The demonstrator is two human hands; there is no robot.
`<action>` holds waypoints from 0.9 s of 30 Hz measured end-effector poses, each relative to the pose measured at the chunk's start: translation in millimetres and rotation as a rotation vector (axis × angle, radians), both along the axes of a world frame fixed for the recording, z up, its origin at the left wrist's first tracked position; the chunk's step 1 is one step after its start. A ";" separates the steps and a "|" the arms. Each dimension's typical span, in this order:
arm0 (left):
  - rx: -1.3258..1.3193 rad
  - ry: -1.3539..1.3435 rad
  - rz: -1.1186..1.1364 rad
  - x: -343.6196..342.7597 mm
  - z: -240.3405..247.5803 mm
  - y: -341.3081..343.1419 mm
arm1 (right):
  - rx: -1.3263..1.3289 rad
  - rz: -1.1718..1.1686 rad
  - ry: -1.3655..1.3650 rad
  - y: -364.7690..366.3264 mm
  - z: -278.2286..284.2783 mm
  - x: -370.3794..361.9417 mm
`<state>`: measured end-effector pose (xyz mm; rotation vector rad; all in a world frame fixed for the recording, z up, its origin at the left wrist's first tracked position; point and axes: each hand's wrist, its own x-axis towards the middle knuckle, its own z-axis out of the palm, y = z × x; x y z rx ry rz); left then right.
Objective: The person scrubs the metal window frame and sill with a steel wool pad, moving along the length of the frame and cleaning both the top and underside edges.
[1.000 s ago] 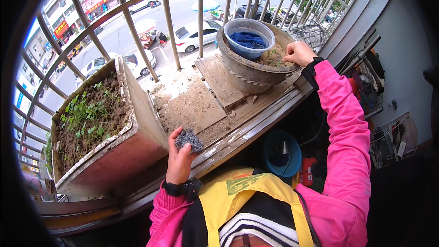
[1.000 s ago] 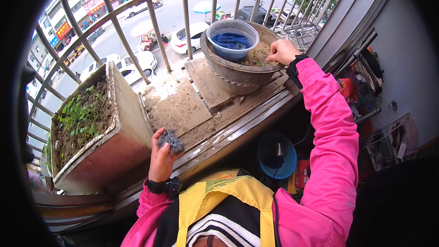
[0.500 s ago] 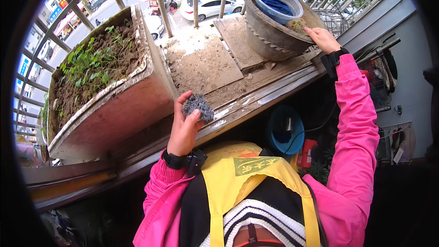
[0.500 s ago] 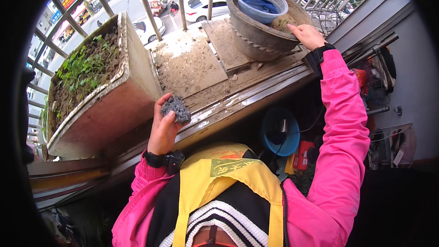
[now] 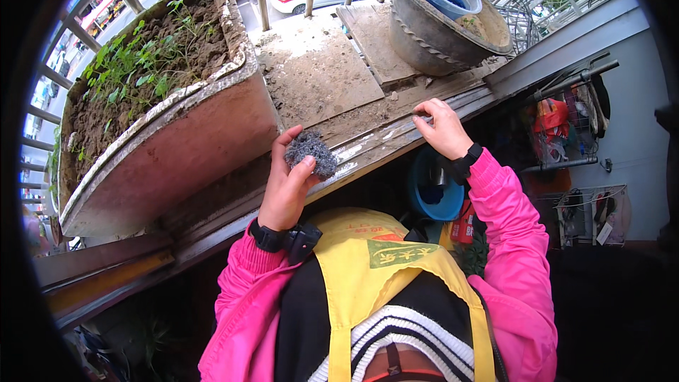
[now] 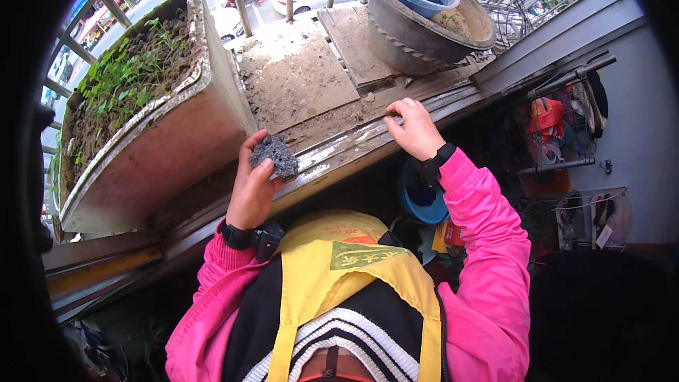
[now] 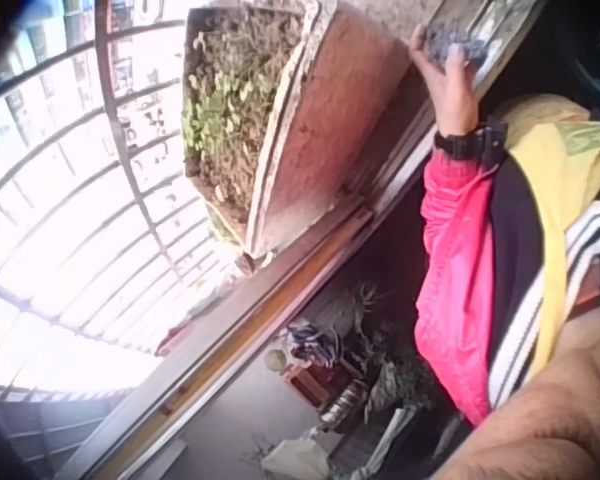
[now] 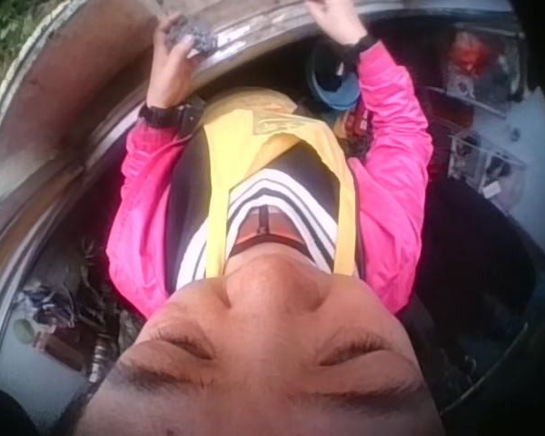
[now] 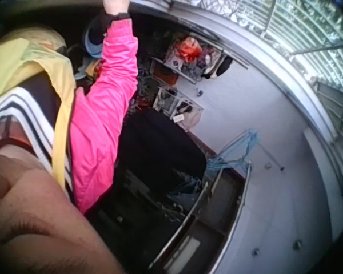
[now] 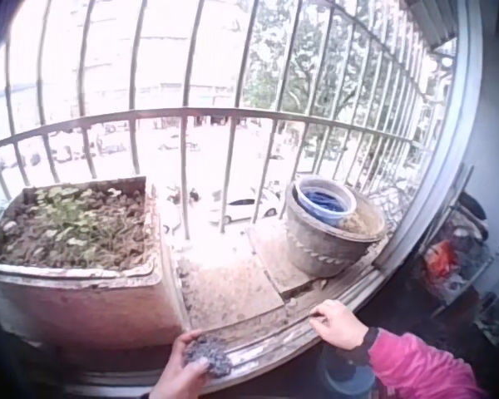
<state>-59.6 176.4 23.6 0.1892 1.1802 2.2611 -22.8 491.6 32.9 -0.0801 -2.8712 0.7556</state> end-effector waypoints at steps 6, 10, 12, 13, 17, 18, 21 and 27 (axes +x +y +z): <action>0.014 -0.009 -0.003 1.7 -3.0 -12.1 | 0.203 -0.038 -0.054 -4.8 -23.7 17.2; -0.001 -0.002 -0.026 0.5 -4.6 -18.1 | 0.354 -0.038 -0.003 -16.6 -35.3 9.7; 0.008 -0.004 -0.039 0.2 -5.4 -21.4 | 0.443 -0.069 -0.099 -23.7 -39.1 6.2; 0.013 -0.004 -0.044 0.0 -5.8 -22.7 | 0.491 -0.085 -0.155 -27.1 -39.6 4.5; 0.023 0.001 -0.029 0.6 -7.9 -27.7 | 0.425 0.034 -0.126 -49.3 -39.4 4.0; 0.024 -0.006 -0.030 0.6 -8.4 -29.1 | 0.342 0.034 -0.063 -56.5 -39.1 5.0; 0.020 -0.011 -0.032 -1.2 -8.4 -32.0 | 0.337 0.068 -0.101 -75.2 -37.0 4.4; 0.016 -0.013 -0.037 -3.3 -7.4 -33.0 | 0.304 0.017 -0.174 -91.5 -23.3 -8.4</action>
